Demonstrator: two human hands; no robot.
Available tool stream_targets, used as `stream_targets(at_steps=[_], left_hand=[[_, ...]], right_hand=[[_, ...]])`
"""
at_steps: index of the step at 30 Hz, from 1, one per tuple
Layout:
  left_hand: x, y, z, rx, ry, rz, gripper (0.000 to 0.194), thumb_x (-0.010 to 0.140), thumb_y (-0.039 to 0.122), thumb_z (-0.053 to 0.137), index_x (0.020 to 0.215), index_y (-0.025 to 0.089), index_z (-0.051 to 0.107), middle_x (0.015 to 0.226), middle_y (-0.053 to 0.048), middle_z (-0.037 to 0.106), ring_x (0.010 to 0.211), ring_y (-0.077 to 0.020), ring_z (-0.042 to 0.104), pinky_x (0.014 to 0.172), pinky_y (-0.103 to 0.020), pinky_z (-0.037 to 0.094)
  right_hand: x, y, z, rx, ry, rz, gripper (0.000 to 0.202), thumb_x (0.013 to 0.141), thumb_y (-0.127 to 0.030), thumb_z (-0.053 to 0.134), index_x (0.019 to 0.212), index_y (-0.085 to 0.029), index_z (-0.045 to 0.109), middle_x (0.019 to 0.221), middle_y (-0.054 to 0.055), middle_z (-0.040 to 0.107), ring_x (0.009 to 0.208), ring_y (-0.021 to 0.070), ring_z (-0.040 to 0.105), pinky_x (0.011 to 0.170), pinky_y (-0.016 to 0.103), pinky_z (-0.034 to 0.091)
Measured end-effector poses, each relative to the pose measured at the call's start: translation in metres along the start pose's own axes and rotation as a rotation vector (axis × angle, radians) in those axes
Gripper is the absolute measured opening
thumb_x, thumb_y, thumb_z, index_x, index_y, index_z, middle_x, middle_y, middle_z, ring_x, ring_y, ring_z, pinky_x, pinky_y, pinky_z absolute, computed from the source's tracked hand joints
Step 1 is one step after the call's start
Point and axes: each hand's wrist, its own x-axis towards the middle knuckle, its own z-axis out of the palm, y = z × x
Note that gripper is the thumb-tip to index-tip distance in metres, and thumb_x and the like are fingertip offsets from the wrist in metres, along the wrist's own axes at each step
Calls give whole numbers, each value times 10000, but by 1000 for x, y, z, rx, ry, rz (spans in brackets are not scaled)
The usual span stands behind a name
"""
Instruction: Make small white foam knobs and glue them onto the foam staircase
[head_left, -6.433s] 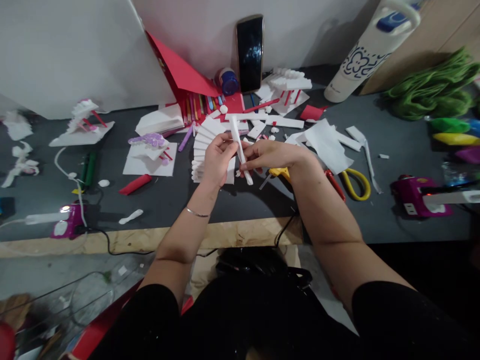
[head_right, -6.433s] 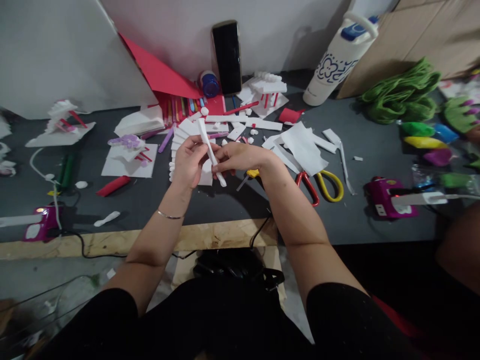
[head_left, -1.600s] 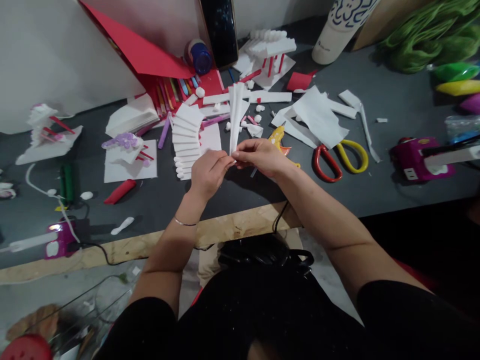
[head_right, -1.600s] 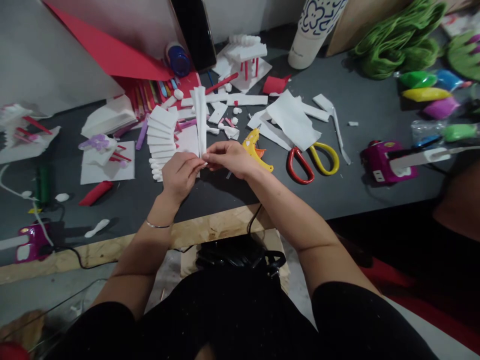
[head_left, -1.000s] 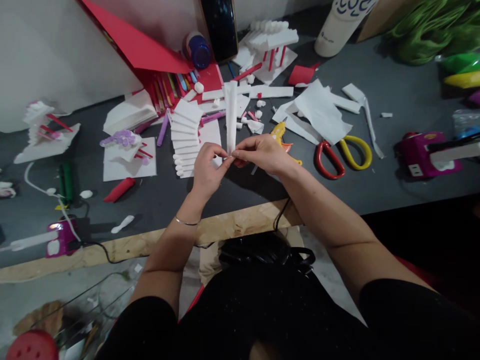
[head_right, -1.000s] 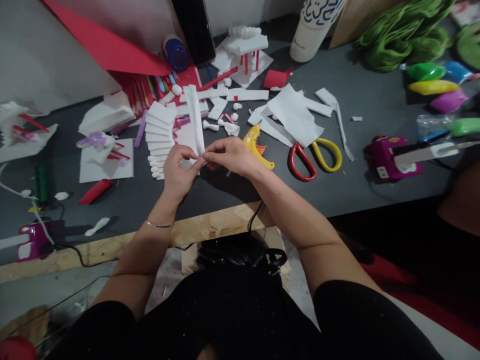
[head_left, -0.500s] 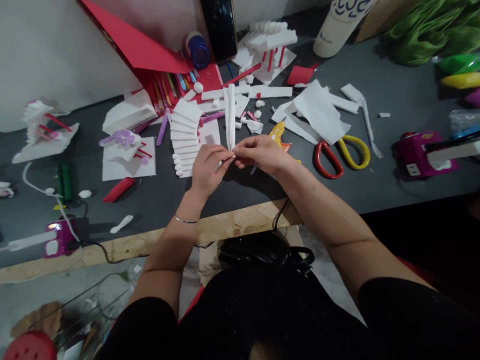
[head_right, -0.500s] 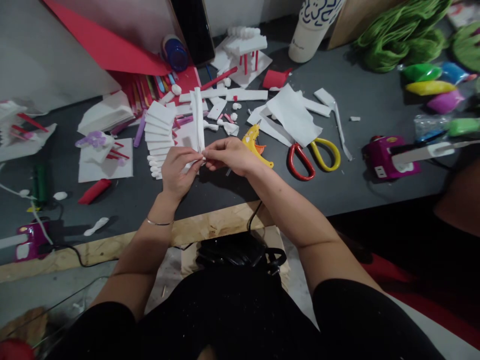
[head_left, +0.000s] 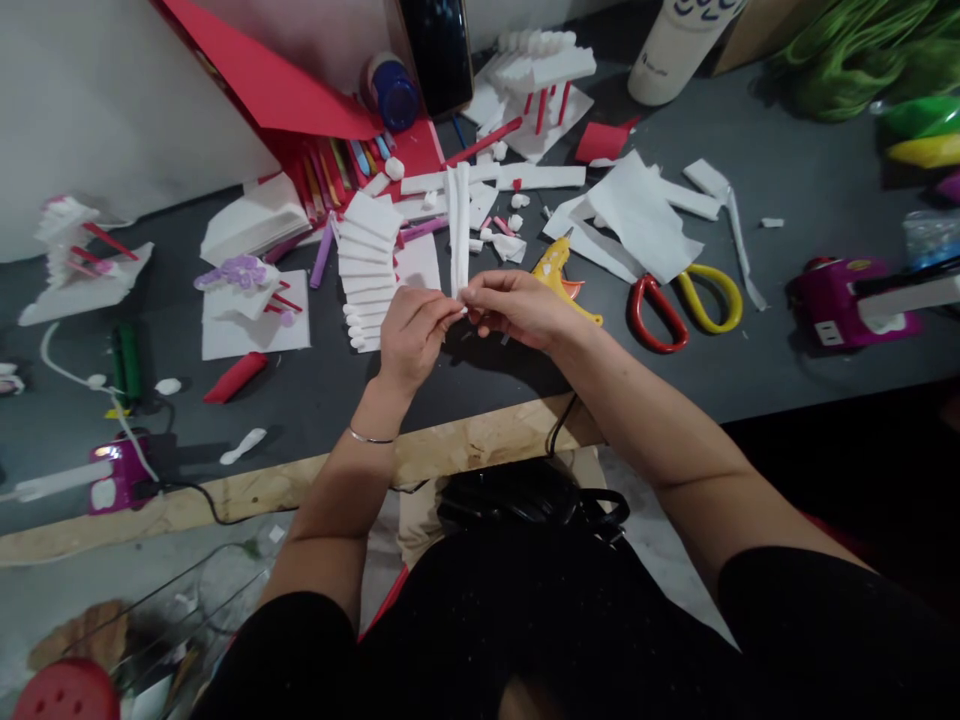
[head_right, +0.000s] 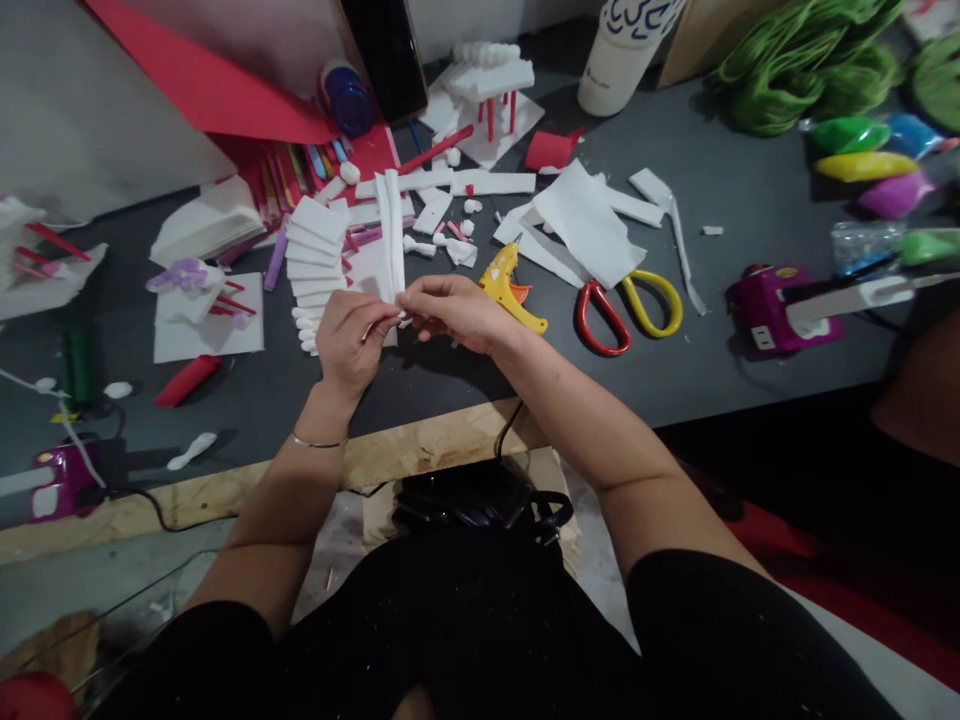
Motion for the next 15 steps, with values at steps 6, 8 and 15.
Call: stream_targets(at_steps=[6,8,15], left_hand=[[1,0,1,-60,-24,-66,381,1016,577,551,937,250,730,905,-52,703,921,-216,643,885,-396,531],[1,0,2,-67,-24,-80,395,1011,594,546,932,247,718,902,-49,698,921,-216,639,883,-394,527],[5,0,3,-202,7,-150,373,961,594,651,886,232,703,859,-28,685,831,-183,628,775,-345,515]], right_hand=[[-1,0,3,-216,92,-147,446,707,-600,885,720,-196,697,652,-28,654,618,93,578,573,228,526],[-3,-1,3,-278,91,-197,456,715,-621,864,724,-192,712,636,-25,646,608,98,574,577,242,527],[-5,-3,-2,-376,57,-265,444,762,-605,822,752,-166,751,644,-3,667,595,99,582,582,254,519]])
